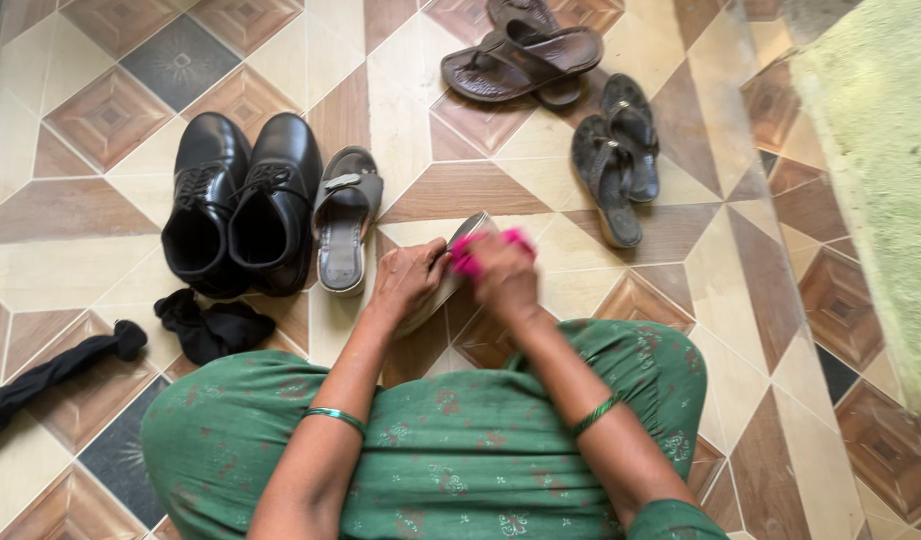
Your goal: The person sits on the floor and wipes several pairs of shoes with a pink cloth. They handle black lace-up shoes, gray slip-ons, and dark sandals, wiping the uppers and soles of each item one at a time.
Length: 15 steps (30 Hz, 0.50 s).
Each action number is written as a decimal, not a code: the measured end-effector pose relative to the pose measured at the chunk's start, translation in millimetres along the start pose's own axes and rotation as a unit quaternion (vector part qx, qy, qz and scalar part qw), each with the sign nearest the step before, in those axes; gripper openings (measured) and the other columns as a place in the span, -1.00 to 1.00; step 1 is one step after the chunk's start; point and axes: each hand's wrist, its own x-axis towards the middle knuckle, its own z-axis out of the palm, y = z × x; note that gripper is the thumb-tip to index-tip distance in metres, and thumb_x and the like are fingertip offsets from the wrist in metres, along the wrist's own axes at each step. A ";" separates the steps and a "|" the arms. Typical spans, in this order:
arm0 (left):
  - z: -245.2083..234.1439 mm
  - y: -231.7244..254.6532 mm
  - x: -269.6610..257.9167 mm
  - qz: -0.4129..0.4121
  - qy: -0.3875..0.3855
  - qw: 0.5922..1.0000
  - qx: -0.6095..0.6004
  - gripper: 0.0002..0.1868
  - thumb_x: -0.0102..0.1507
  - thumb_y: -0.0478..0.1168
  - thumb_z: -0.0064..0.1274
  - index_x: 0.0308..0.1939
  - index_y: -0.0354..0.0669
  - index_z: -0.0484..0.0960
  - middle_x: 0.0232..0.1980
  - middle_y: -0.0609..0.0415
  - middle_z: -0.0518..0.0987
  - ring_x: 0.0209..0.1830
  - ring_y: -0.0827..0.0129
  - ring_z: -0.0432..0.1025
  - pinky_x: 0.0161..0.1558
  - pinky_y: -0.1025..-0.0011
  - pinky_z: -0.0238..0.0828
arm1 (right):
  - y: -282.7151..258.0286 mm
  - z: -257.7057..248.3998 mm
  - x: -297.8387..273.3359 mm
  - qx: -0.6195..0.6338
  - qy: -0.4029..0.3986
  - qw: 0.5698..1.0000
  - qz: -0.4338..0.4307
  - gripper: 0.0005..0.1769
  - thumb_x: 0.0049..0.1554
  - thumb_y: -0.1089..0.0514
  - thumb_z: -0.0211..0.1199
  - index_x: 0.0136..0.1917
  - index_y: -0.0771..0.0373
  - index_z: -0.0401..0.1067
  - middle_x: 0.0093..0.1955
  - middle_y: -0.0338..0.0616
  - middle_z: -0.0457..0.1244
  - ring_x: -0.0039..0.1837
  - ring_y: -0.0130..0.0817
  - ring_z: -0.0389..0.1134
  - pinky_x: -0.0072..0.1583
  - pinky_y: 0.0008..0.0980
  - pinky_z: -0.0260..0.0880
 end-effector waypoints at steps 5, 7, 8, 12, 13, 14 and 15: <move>11.9 3.5 0.4 0.008 0.014 1.000 0.007 -0.77 0.36 -0.02 -0.05 -0.16 -0.05 0.59 -0.32 -0.11 0.62 -0.29 -0.10 0.53 -0.24 -0.01 0.41 | 33.2 -14.9 22.1 0.046 -0.026 0.992 0.114 -0.61 0.01 0.28 0.32 0.14 0.14 0.44 0.01 -0.07 0.35 0.02 -0.08 0.42 -0.01 -0.09 0.46; 15.5 3.1 2.8 0.001 0.010 1.000 0.009 -0.77 0.37 -0.03 -0.06 -0.17 -0.06 0.59 -0.33 -0.11 0.62 -0.29 -0.10 0.53 -0.23 -0.01 0.42 | 17.4 0.4 6.9 0.070 0.023 0.997 -0.035 -0.59 -0.09 0.23 0.35 0.08 0.10 0.45 -0.02 -0.09 0.37 0.04 -0.06 0.43 0.11 -0.04 0.46; 16.4 1.4 4.4 -0.006 0.004 1.000 0.003 -0.77 0.37 -0.03 -0.06 -0.17 -0.05 0.59 -0.32 -0.11 0.62 -0.29 -0.10 0.53 -0.23 -0.01 0.42 | 13.3 6.8 0.4 0.082 0.046 0.989 -0.110 -0.58 -0.13 0.21 0.36 0.05 0.08 0.46 -0.03 -0.10 0.38 0.06 -0.05 0.44 0.16 -0.01 0.46; 16.1 -3.2 3.0 -0.009 0.021 1.000 0.003 -0.77 0.40 -0.06 -0.07 -0.16 -0.09 0.58 -0.30 -0.13 0.63 -0.27 -0.13 0.52 -0.22 -0.04 0.41 | 23.0 19.7 8.3 0.131 0.026 0.990 0.037 -0.46 -0.05 0.15 0.35 0.23 0.15 0.38 0.08 0.07 0.37 0.07 0.08 0.43 0.08 -0.01 0.44; 16.2 -2.9 3.1 -0.013 0.023 1.000 0.004 -0.77 0.39 -0.06 -0.07 -0.17 -0.09 0.58 -0.30 -0.13 0.63 -0.27 -0.13 0.52 -0.22 -0.05 0.41 | 36.8 14.3 21.8 0.145 0.013 0.984 0.103 -0.44 -0.01 0.13 0.33 0.26 0.17 0.33 0.08 0.07 0.37 0.07 0.07 0.43 0.08 0.00 0.43; 16.0 -2.5 2.2 -0.016 0.025 1.000 0.005 -0.78 0.39 -0.06 -0.07 -0.18 -0.10 0.57 -0.30 -0.13 0.63 -0.28 -0.13 0.53 -0.22 -0.05 0.41 | 42.8 10.7 29.2 0.160 0.000 0.973 0.169 -0.43 0.03 0.11 0.31 0.30 0.19 0.28 0.08 0.08 0.37 0.07 0.07 0.43 0.08 0.01 0.42; 16.8 -1.4 1.1 -0.020 0.028 0.999 0.004 -0.78 0.38 -0.07 -0.07 -0.18 -0.11 0.57 -0.31 -0.13 0.63 -0.28 -0.13 0.53 -0.21 -0.05 0.42 | 40.6 9.6 27.6 0.148 -0.035 0.970 0.189 -0.48 0.07 0.09 0.29 0.27 0.19 0.28 0.07 0.09 0.37 0.06 0.07 0.44 0.08 0.03 0.41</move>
